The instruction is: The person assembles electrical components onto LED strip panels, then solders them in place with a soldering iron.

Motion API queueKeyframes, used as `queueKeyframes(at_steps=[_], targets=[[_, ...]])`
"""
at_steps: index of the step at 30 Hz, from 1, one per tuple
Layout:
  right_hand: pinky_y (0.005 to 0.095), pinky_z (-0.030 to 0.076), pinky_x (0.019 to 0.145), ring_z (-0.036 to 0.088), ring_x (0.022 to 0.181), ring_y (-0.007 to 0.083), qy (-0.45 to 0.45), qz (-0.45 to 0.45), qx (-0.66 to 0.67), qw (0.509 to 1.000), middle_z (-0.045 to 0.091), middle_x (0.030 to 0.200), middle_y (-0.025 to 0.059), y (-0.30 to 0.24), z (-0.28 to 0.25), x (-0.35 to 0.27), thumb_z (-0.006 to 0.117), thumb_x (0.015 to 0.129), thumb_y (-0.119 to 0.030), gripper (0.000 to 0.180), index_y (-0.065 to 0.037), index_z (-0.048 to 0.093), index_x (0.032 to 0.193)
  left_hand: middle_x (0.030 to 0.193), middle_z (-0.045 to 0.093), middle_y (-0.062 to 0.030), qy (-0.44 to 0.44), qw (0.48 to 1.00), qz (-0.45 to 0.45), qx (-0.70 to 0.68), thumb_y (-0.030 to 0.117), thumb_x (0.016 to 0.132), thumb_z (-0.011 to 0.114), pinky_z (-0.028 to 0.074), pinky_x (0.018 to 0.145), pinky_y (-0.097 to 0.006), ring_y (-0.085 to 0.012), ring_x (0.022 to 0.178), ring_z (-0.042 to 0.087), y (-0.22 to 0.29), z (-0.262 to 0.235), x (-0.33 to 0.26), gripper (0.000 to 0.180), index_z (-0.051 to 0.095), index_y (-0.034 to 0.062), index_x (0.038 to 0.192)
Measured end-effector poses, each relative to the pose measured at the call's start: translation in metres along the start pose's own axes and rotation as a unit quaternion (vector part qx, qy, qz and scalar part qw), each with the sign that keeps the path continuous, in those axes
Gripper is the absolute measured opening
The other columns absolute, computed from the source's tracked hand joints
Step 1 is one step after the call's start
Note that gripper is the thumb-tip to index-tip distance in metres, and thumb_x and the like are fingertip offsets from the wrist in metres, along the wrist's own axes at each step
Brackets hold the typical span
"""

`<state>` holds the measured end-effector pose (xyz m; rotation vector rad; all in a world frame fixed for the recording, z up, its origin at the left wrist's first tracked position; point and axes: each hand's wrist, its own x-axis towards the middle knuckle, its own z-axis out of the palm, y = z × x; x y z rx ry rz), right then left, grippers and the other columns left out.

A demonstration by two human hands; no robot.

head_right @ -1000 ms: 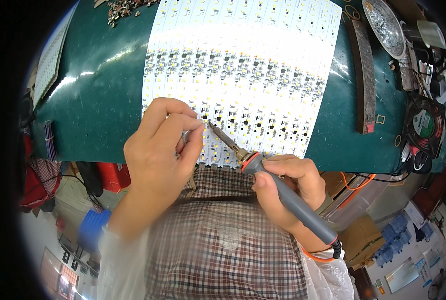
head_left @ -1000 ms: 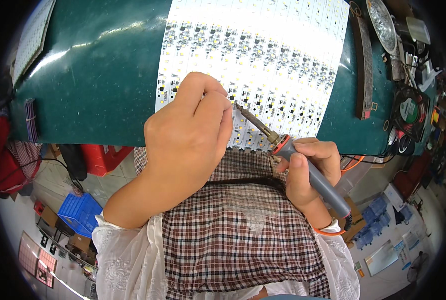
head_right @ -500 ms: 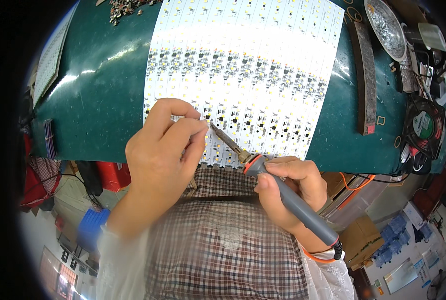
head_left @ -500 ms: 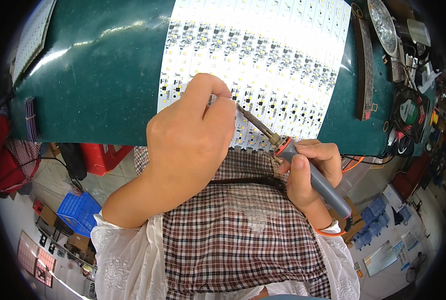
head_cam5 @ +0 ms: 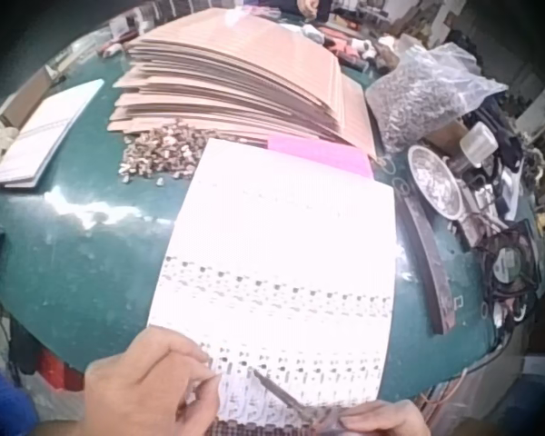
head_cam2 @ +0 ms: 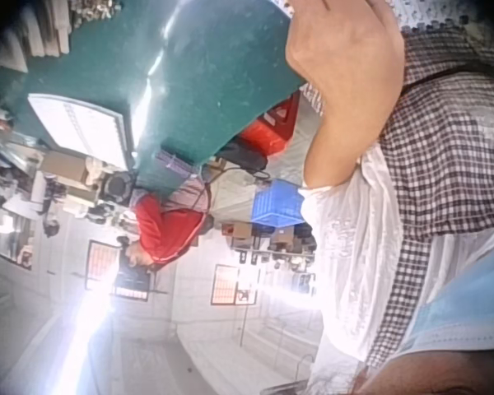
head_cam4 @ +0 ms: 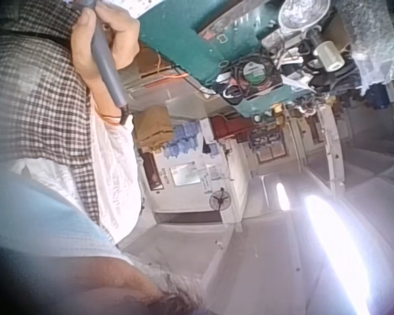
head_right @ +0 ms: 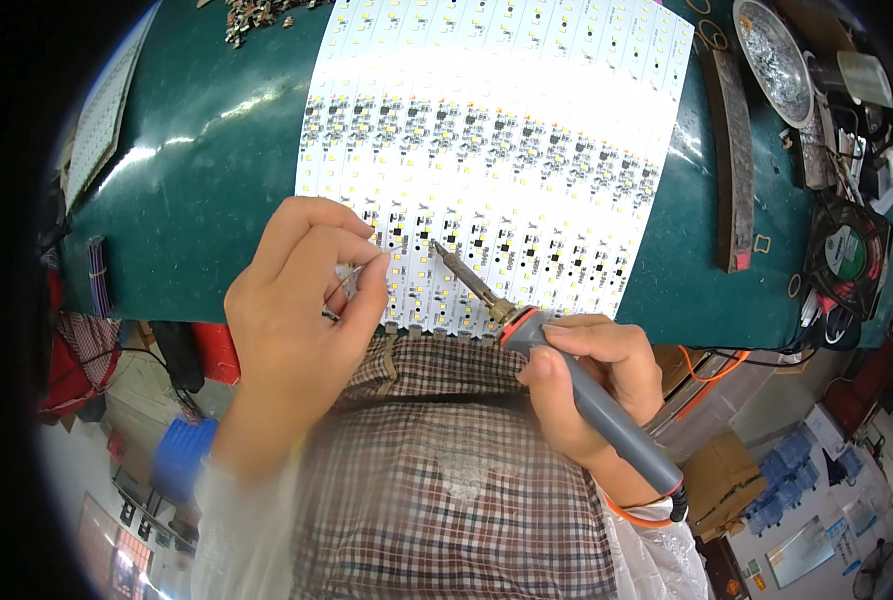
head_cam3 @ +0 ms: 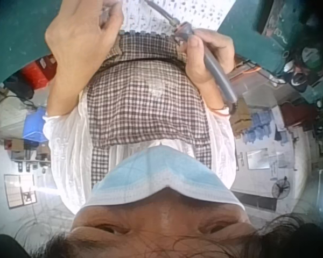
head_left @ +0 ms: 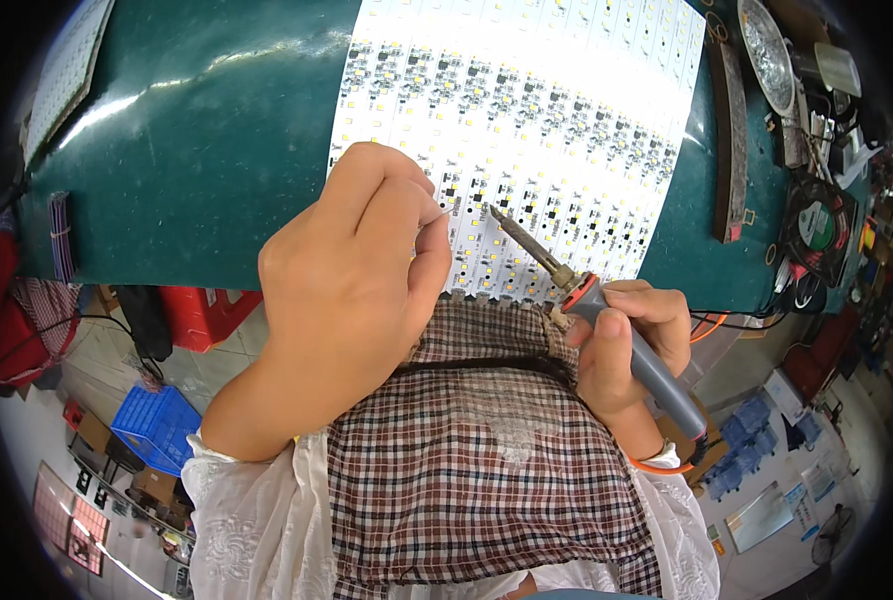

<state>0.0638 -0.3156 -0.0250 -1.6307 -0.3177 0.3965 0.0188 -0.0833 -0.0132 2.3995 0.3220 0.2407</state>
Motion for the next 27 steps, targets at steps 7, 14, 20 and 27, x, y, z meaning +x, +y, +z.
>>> queueKeyframes(at_steps=[7, 14, 20, 27], targets=[[0.0263, 0.055, 0.061, 0.068, 0.069, 0.0141, -0.008, 0.002, -0.032, 0.999, 0.067, 0.089, 0.0185, -0.002, 0.004, 0.001, 0.066, 0.092, -0.002, 0.021, 0.001, 0.051, 0.107, 0.092, 0.061, -0.0053, 0.024, 0.999, 0.027, -0.009, -0.005, 0.069, 0.075, 0.049, 0.054, -0.03, -0.0207, 0.063, 0.062, -0.006, 0.007, -0.002, 0.023, 0.058, 0.0047, 0.081], [0.0241, 0.053, 0.059, 0.067, 0.069, 0.0125, -0.005, -0.023, -0.024, 0.999, 0.069, 0.092, 0.0186, -0.001, 0.007, 0.003, 0.07, 0.091, -0.004, 0.022, 0.0, 0.053, 0.105, 0.091, 0.06, -0.0046, 0.02, 0.999, 0.028, 0.003, -0.004, 0.069, 0.075, 0.049, 0.053, -0.03, -0.02, 0.063, 0.062, -0.007, 0.008, -0.002, 0.022, 0.059, 0.0051, 0.081], [0.0223, 0.05, 0.058, 0.066, 0.072, 0.0106, -0.028, -0.004, -0.049, 0.998, 0.07, 0.093, 0.0173, 0.001, 0.008, 0.002, 0.073, 0.09, -0.006, 0.025, -0.001, 0.054, 0.105, 0.09, 0.06, -0.0041, 0.019, 0.999, 0.027, 0.003, -0.003, 0.07, 0.075, 0.049, 0.053, -0.03, -0.0196, 0.062, 0.062, -0.007, 0.009, -0.002, 0.021, 0.059, 0.0052, 0.08], [0.0233, 0.05, 0.059, 0.066, 0.074, 0.0113, -0.018, 0.007, -0.03, 0.999, 0.071, 0.093, 0.0186, 0.003, 0.013, 0.003, 0.073, 0.089, -0.007, 0.026, 0.0, 0.054, 0.105, 0.092, 0.06, -0.0043, 0.018, 0.999, 0.03, -0.007, -0.002, 0.072, 0.075, 0.049, 0.053, -0.031, -0.0197, 0.061, 0.062, -0.01, 0.009, -0.001, 0.019, 0.059, 0.0046, 0.081]])
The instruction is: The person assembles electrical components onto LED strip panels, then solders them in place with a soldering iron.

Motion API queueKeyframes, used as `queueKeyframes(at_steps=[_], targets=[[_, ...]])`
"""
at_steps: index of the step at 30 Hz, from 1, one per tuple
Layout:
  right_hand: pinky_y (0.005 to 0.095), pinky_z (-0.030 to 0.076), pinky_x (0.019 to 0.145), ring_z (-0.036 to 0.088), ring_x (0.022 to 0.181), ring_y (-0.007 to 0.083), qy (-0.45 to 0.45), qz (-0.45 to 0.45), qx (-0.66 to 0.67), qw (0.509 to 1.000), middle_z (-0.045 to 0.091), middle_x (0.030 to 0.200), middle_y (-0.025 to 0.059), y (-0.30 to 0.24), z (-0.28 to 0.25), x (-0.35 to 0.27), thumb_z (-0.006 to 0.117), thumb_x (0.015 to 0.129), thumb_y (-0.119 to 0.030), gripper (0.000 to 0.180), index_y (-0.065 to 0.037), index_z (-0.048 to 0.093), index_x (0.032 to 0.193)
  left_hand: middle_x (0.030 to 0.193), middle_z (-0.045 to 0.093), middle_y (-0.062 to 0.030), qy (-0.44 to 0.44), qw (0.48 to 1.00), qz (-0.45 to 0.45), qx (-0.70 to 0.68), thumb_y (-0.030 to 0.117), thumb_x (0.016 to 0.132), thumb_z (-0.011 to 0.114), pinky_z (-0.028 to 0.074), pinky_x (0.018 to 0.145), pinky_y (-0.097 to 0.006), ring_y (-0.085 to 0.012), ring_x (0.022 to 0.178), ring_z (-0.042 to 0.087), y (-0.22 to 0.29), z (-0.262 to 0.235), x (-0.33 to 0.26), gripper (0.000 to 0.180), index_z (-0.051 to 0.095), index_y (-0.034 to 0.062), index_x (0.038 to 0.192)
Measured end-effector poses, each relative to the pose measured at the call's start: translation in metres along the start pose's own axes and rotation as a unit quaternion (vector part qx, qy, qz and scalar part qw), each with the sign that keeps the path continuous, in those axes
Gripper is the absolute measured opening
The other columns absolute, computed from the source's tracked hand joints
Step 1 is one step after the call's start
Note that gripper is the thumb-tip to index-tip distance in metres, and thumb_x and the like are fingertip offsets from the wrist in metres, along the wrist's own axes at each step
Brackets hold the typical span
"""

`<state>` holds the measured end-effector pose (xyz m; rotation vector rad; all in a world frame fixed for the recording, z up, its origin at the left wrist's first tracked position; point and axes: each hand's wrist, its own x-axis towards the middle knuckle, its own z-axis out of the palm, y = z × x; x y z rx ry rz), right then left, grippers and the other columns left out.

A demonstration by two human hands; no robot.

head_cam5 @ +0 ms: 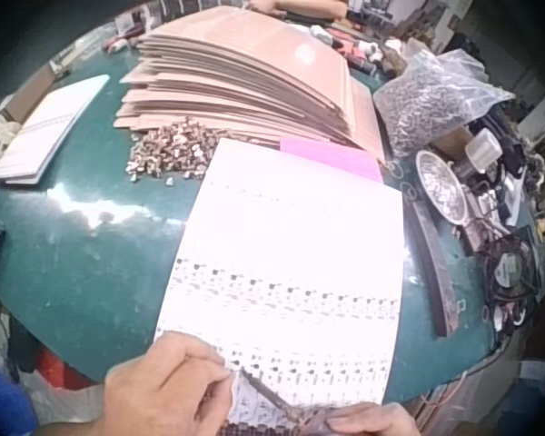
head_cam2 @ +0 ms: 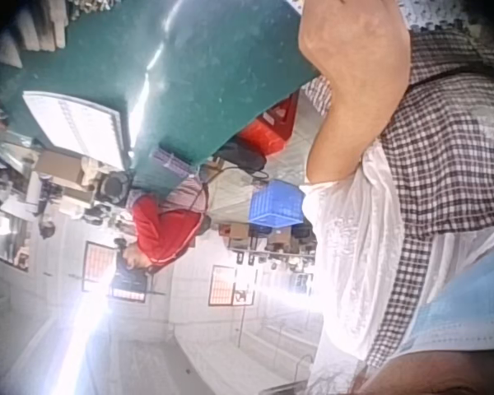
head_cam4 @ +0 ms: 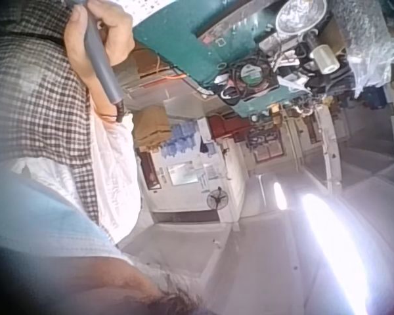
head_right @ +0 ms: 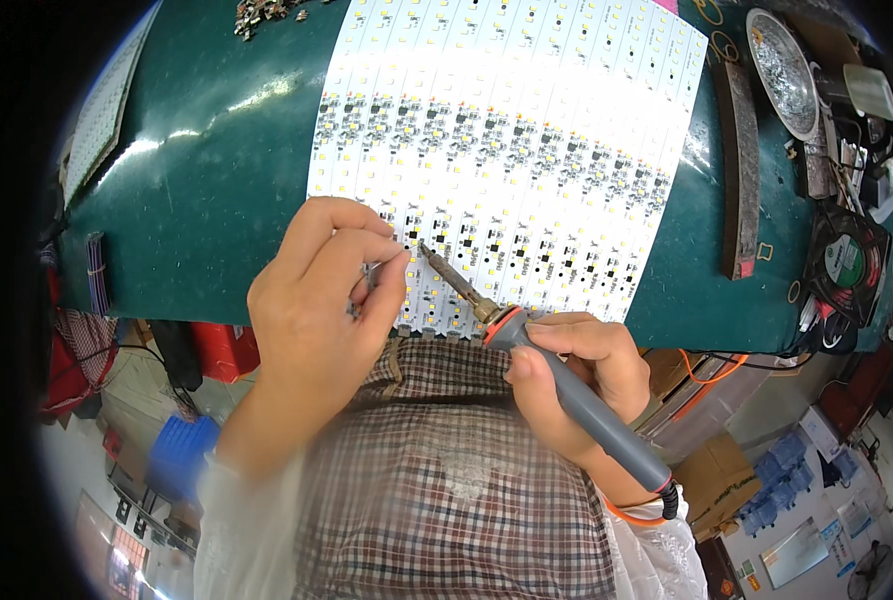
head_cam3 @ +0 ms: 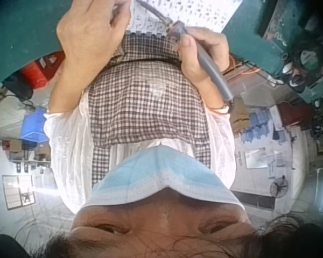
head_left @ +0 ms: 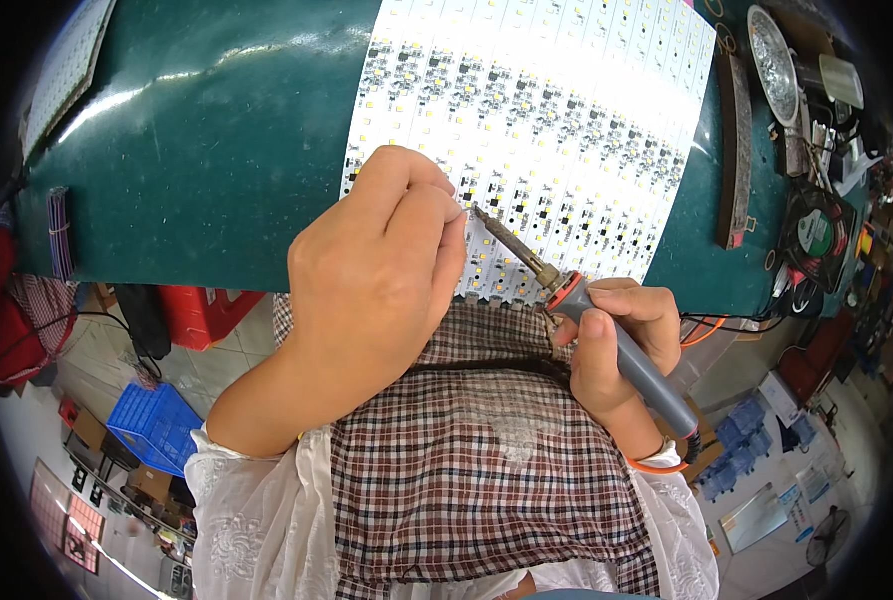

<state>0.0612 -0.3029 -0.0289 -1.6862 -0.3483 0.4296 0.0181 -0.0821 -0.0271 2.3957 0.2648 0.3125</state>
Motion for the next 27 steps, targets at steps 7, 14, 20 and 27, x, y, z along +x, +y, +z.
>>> queueKeyframes(at_steps=[7, 14, 20, 27], targets=[[0.0223, 0.051, 0.055, 0.067, 0.07, 0.0115, -0.003, -0.011, -0.017, 1.0, 0.07, 0.092, 0.0185, -0.001, -0.001, 0.0, 0.073, 0.089, -0.005, 0.026, 0.0, 0.054, 0.105, 0.092, 0.059, -0.0043, -0.015, 1.0, 0.001, 0.003, -0.001, 0.074, 0.074, 0.048, 0.052, -0.031, -0.0199, 0.06, 0.06, 0.001, 0.0, -0.001, 0.016, 0.06, 0.004, 0.081], [0.0229, 0.052, 0.054, 0.067, 0.067, 0.0123, -0.01, -0.026, -0.013, 1.0, 0.069, 0.088, 0.0169, -0.002, -0.001, 0.0, 0.071, 0.09, -0.003, 0.024, 0.0, 0.053, 0.104, 0.092, 0.058, -0.0051, 0.003, 1.0, 0.024, 0.01, -0.002, 0.072, 0.072, 0.048, 0.052, -0.032, -0.0203, 0.059, 0.06, 0.0, 0.001, -0.003, 0.015, 0.06, 0.003, 0.079], [0.0247, 0.053, 0.057, 0.067, 0.068, 0.0134, -0.005, -0.014, 0.01, 1.0, 0.068, 0.088, 0.0177, -0.003, 0.0, 0.0, 0.07, 0.09, -0.002, 0.023, 0.0, 0.052, 0.105, 0.095, 0.064, -0.0078, -0.021, 0.999, 0.028, 0.013, -0.009, 0.072, 0.074, 0.05, 0.051, -0.028, -0.017, 0.063, 0.065, 0.001, -0.003, -0.003, 0.02, 0.065, 0.0013, 0.087], [0.0263, 0.055, 0.058, 0.068, 0.07, 0.0157, -0.023, -0.024, 0.004, 0.999, 0.067, 0.09, 0.0185, -0.002, -0.003, 0.0, 0.068, 0.092, -0.002, 0.023, -0.001, 0.051, 0.107, 0.096, 0.065, -0.0069, 0.025, 0.998, -0.039, -0.043, -0.009, 0.074, 0.074, 0.046, 0.047, -0.025, -0.0119, 0.058, 0.061, 0.002, -0.012, -0.003, 0.019, 0.063, 0.0031, 0.085]])
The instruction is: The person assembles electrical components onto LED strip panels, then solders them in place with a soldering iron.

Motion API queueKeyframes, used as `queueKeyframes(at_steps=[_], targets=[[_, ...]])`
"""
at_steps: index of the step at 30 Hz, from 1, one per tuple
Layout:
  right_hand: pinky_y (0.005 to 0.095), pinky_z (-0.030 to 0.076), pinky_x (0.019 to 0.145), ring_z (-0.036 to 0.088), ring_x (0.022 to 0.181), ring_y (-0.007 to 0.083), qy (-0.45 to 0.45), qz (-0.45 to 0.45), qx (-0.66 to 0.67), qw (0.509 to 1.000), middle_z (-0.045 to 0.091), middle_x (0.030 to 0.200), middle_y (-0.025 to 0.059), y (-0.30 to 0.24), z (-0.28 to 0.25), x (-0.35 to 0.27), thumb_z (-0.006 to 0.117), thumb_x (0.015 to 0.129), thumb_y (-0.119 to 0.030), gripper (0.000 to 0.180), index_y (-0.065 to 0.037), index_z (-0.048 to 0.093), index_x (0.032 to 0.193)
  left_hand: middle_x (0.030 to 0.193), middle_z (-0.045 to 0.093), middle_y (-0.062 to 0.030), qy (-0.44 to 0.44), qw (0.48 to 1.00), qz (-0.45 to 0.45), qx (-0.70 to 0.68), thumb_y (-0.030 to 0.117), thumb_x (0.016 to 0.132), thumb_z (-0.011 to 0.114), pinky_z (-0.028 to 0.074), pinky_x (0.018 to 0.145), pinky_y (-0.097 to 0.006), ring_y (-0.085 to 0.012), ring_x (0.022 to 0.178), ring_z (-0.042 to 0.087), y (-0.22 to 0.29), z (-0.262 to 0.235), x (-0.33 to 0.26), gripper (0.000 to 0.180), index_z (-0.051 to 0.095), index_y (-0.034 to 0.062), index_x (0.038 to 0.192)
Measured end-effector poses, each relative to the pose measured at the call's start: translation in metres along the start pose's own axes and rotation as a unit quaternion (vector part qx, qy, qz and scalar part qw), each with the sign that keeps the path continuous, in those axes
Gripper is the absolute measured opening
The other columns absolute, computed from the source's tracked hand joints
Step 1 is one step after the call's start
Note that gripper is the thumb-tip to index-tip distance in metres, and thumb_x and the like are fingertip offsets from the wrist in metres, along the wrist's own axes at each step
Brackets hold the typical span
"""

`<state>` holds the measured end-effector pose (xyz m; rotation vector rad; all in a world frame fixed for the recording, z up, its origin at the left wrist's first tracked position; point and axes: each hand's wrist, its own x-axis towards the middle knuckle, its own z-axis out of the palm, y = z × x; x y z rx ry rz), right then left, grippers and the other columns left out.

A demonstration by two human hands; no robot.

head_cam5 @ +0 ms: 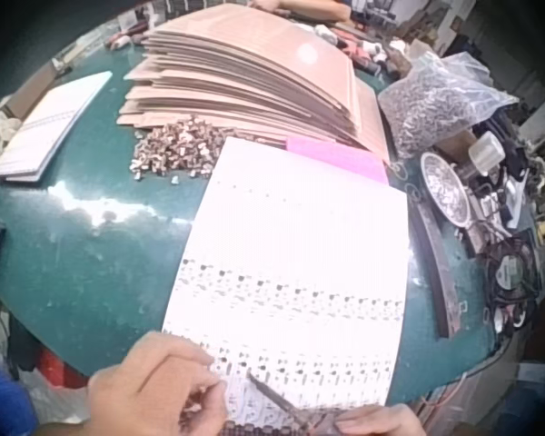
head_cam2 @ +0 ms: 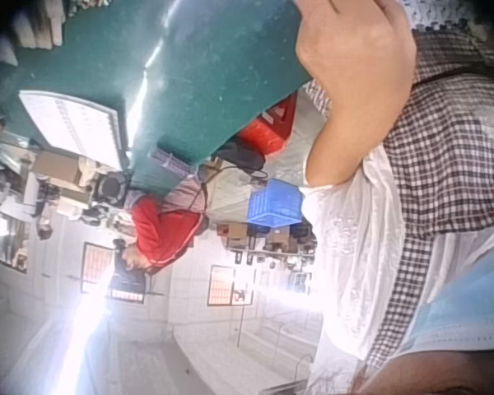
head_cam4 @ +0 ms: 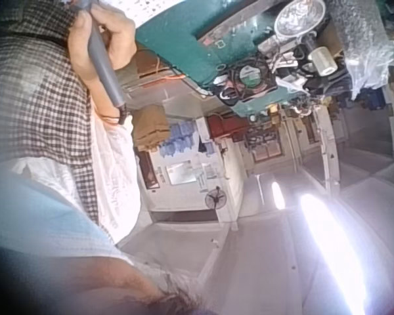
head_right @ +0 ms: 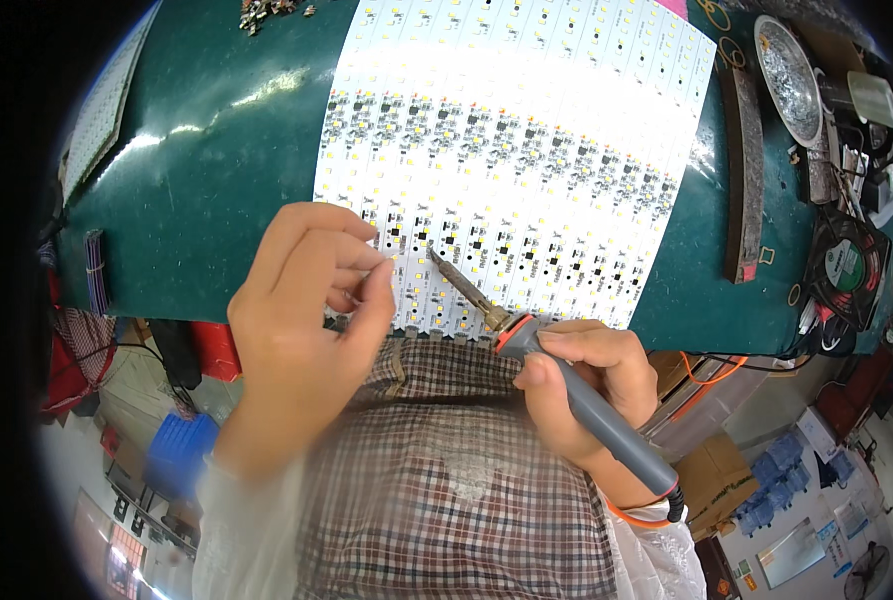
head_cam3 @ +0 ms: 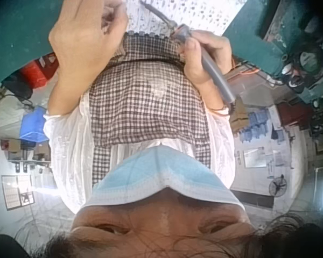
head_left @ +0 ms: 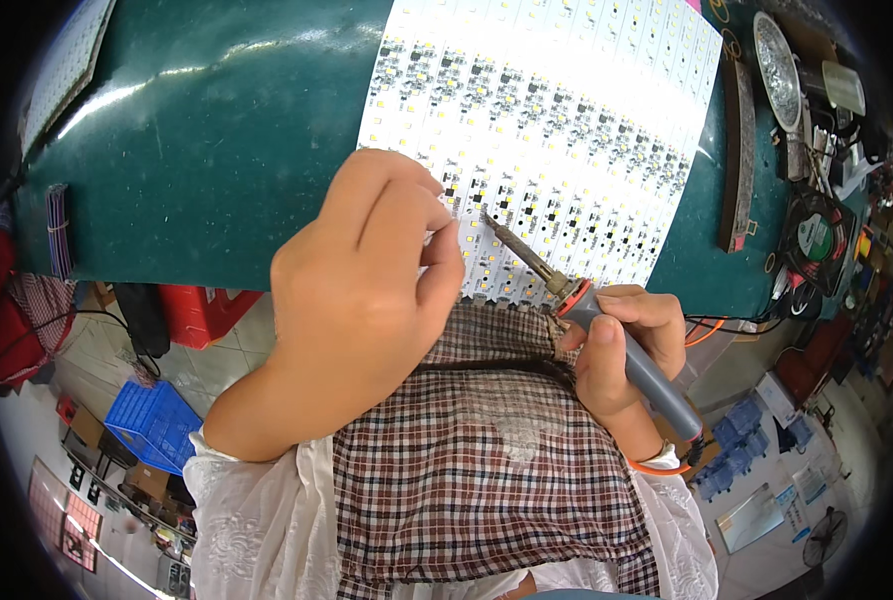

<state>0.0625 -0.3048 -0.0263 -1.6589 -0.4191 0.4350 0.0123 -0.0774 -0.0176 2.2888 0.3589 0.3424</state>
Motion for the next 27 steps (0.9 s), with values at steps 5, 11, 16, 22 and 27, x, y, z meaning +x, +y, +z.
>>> queueKeyframes(at_steps=[5, 11, 16, 22, 27], targets=[[0.0257, 0.056, 0.059, 0.069, 0.07, 0.0153, 0.02, 0.003, 0.017, 1.0, 0.067, 0.093, 0.0191, -0.005, 0.002, 0.003, 0.068, 0.092, -0.003, 0.023, -0.001, 0.051, 0.107, 0.094, 0.065, -0.0046, -0.013, 0.998, 0.014, 0.057, -0.008, 0.074, 0.074, 0.039, 0.044, -0.025, -0.0089, 0.05, 0.051, -0.004, -0.007, 0.001, 0.019, 0.063, 0.0049, 0.084], [0.0236, 0.053, 0.059, 0.068, 0.072, 0.013, -0.015, 0.008, -0.014, 1.0, 0.068, 0.096, 0.019, -0.003, 0.007, 0.006, 0.071, 0.09, -0.005, 0.026, -0.002, 0.052, 0.108, 0.093, 0.065, -0.003, -0.003, 0.999, 0.01, 0.042, -0.007, 0.074, 0.074, 0.038, 0.043, -0.025, -0.0083, 0.048, 0.047, -0.009, -0.002, -0.001, 0.02, 0.062, 0.0067, 0.083], [0.0229, 0.05, 0.058, 0.066, 0.073, 0.0116, -0.014, 0.013, -0.02, 1.0, 0.069, 0.097, 0.0185, 0.0, 0.011, 0.006, 0.072, 0.09, -0.005, 0.026, -0.002, 0.053, 0.108, 0.093, 0.065, -0.0025, -0.004, 0.999, 0.009, 0.039, -0.007, 0.073, 0.073, 0.038, 0.043, -0.025, -0.0082, 0.049, 0.047, -0.011, 0.002, -0.001, 0.02, 0.062, 0.0071, 0.082], [0.0236, 0.052, 0.058, 0.067, 0.073, 0.0124, -0.009, 0.013, 0.008, 1.0, 0.069, 0.096, 0.0188, -0.001, 0.013, 0.007, 0.072, 0.09, -0.005, 0.026, -0.001, 0.053, 0.107, 0.089, 0.059, -0.0041, -0.018, 0.997, 0.033, 0.068, -0.002, 0.07, 0.075, 0.048, 0.052, -0.03, -0.0193, 0.062, 0.063, -0.012, 0.0, 0.001, 0.023, 0.057, 0.006, 0.081], [0.0239, 0.053, 0.056, 0.068, 0.071, 0.0133, -0.01, 0.016, -0.014, 1.0, 0.069, 0.093, 0.0183, -0.003, 0.012, 0.007, 0.071, 0.09, -0.004, 0.025, -0.001, 0.052, 0.107, 0.09, 0.059, -0.0043, -0.027, 0.997, 0.036, 0.061, -0.001, 0.071, 0.075, 0.049, 0.054, -0.031, -0.0192, 0.062, 0.063, -0.012, 0.0, 0.0, 0.02, 0.06, 0.0051, 0.082]])
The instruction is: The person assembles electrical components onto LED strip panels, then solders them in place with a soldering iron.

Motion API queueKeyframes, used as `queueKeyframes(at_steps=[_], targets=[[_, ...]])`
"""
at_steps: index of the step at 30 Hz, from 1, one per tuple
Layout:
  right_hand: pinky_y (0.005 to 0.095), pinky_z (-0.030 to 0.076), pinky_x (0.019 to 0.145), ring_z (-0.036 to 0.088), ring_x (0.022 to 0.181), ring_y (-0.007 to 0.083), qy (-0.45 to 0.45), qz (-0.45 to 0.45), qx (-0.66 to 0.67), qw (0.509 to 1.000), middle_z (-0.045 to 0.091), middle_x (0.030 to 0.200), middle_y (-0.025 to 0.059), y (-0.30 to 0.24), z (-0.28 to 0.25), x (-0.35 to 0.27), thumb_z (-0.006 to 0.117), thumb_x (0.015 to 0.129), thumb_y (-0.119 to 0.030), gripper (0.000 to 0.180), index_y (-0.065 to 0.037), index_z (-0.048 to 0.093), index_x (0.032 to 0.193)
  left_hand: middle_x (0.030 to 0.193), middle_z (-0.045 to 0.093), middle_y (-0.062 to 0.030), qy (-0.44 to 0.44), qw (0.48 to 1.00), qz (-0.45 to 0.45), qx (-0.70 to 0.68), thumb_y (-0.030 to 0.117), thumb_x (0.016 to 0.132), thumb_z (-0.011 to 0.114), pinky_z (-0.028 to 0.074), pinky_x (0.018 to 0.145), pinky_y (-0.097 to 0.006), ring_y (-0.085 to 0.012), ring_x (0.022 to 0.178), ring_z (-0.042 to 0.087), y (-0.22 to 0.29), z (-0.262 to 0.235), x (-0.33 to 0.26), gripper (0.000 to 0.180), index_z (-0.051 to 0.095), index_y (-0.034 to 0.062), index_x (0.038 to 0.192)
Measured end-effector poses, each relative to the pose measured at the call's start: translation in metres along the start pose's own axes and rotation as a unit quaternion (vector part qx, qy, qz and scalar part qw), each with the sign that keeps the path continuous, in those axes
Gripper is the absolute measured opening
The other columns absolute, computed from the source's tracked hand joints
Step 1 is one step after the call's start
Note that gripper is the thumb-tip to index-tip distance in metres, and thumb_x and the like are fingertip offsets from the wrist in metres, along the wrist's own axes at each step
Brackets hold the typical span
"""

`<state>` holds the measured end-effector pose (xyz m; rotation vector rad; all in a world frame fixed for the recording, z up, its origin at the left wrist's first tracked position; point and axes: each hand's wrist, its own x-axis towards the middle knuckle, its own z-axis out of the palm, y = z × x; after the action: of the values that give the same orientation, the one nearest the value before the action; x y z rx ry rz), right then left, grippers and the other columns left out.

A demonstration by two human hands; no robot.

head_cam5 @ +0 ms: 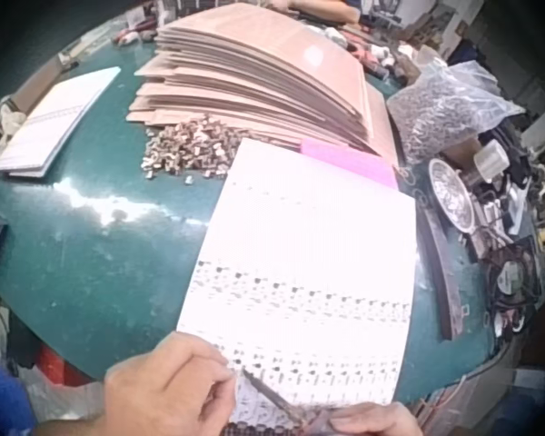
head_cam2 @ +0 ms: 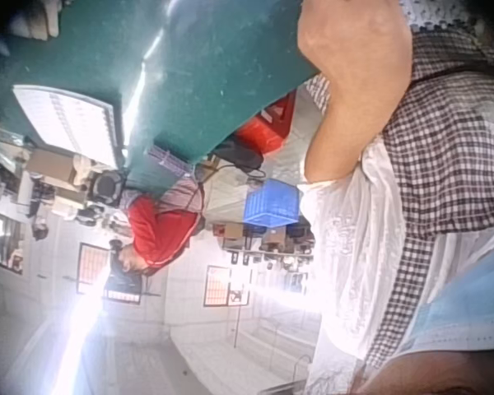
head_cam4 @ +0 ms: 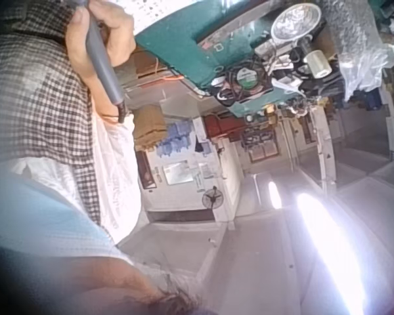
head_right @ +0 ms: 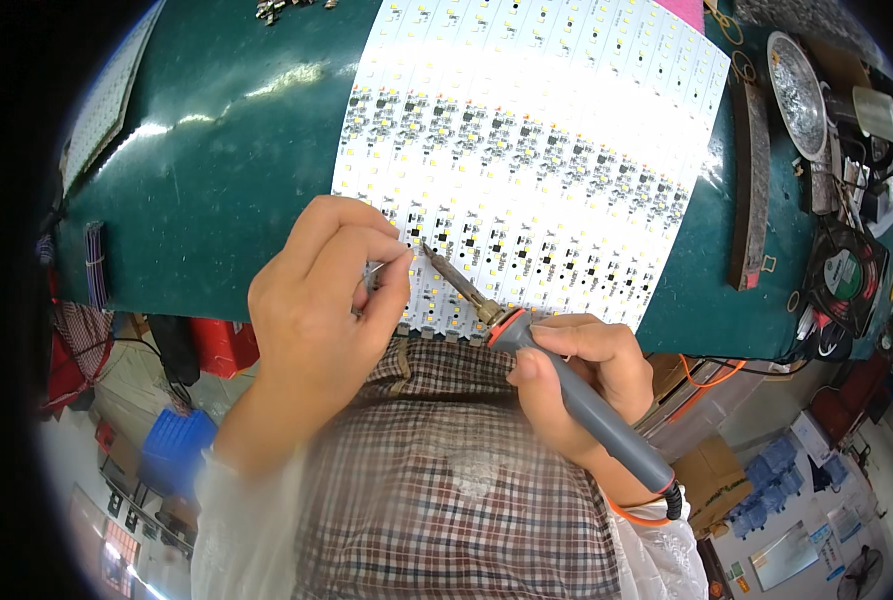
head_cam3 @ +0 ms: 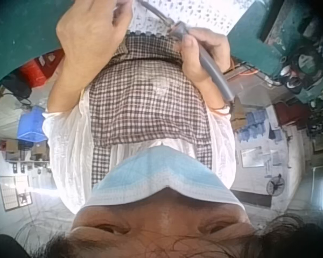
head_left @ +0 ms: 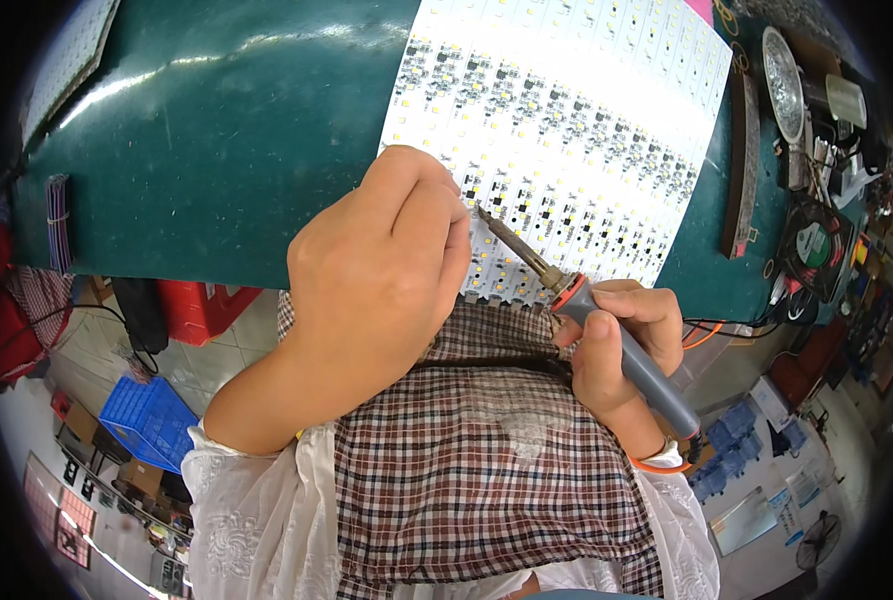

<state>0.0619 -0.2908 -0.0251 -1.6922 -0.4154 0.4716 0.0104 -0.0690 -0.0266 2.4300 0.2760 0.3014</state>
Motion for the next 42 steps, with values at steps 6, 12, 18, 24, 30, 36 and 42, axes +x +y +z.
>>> queueKeyframes(at_steps=[6, 12, 18, 24, 30, 36, 42], targets=[[0.0233, 0.052, 0.056, 0.068, 0.07, 0.0132, 0.0, -0.004, -0.006, 1.0, 0.069, 0.09, 0.0172, -0.001, 0.0, -0.001, 0.071, 0.09, -0.004, 0.024, -0.002, 0.052, 0.106, 0.09, 0.059, -0.004, 0.0, 1.0, -0.007, -0.012, 0.0, 0.073, 0.074, 0.049, 0.054, -0.031, -0.019, 0.062, 0.062, 0.0, 0.001, 0.0, 0.016, 0.06, 0.004, 0.081], [0.0236, 0.052, 0.056, 0.068, 0.069, 0.0133, 0.0, 0.001, -0.004, 1.0, 0.069, 0.089, 0.0173, -0.001, 0.0, 0.0, 0.07, 0.09, -0.004, 0.024, -0.001, 0.052, 0.106, 0.093, 0.064, -0.0075, -0.002, 1.0, 0.021, -0.022, -0.011, 0.07, 0.074, 0.049, 0.051, -0.028, -0.0168, 0.061, 0.063, -0.004, 0.0, 0.001, 0.023, 0.064, 0.0014, 0.087], [0.0253, 0.054, 0.058, 0.068, 0.07, 0.0152, 0.001, -0.004, 0.029, 1.0, 0.067, 0.092, 0.0195, 0.0, 0.0, -0.002, 0.069, 0.092, -0.004, 0.024, 0.0, 0.051, 0.107, 0.094, 0.065, -0.0079, -0.011, 0.999, 0.009, -0.046, -0.011, 0.072, 0.072, 0.051, 0.052, -0.027, -0.0156, 0.064, 0.065, -0.003, -0.005, 0.0, 0.021, 0.065, 0.0014, 0.088], [0.0257, 0.055, 0.06, 0.067, 0.068, 0.0154, 0.013, -0.004, 0.03, 0.999, 0.066, 0.093, 0.0205, -0.004, 0.001, 0.001, 0.068, 0.092, -0.004, 0.024, 0.0, 0.05, 0.107, 0.095, 0.066, -0.008, 0.021, 0.993, -0.078, -0.081, -0.009, 0.075, 0.073, 0.047, 0.05, -0.023, -0.011, 0.06, 0.064, -0.001, -0.016, 0.002, 0.017, 0.064, 0.0022, 0.085], [0.0252, 0.055, 0.06, 0.068, 0.07, 0.0154, 0.005, -0.022, 0.033, 0.999, 0.067, 0.092, 0.0201, -0.003, 0.008, 0.004, 0.069, 0.092, -0.004, 0.025, 0.0, 0.051, 0.108, 0.096, 0.066, -0.0076, 0.017, 0.997, -0.047, -0.062, -0.01, 0.075, 0.072, 0.043, 0.048, -0.023, -0.0092, 0.054, 0.059, -0.01, -0.013, -0.002, 0.017, 0.063, 0.0024, 0.083], [0.0255, 0.056, 0.061, 0.069, 0.073, 0.0153, -0.025, -0.003, 0.005, 1.0, 0.067, 0.096, 0.0205, -0.001, 0.009, 0.005, 0.07, 0.091, -0.003, 0.026, 0.0, 0.051, 0.109, 0.096, 0.066, -0.0072, 0.018, 0.997, -0.043, -0.06, -0.01, 0.074, 0.072, 0.043, 0.048, -0.024, -0.0088, 0.051, 0.056, -0.011, -0.008, -0.003, 0.018, 0.062, 0.0023, 0.083], [0.0246, 0.056, 0.059, 0.069, 0.073, 0.0151, -0.007, -0.002, 0.046, 0.999, 0.067, 0.097, 0.0205, -0.001, 0.015, 0.006, 0.071, 0.091, -0.005, 0.027, -0.001, 0.051, 0.109, 0.095, 0.066, -0.0068, 0.016, 0.998, -0.036, -0.056, -0.01, 0.073, 0.073, 0.043, 0.047, -0.025, -0.0094, 0.05, 0.055, -0.012, -0.007, -0.002, 0.02, 0.062, 0.0025, 0.084]])
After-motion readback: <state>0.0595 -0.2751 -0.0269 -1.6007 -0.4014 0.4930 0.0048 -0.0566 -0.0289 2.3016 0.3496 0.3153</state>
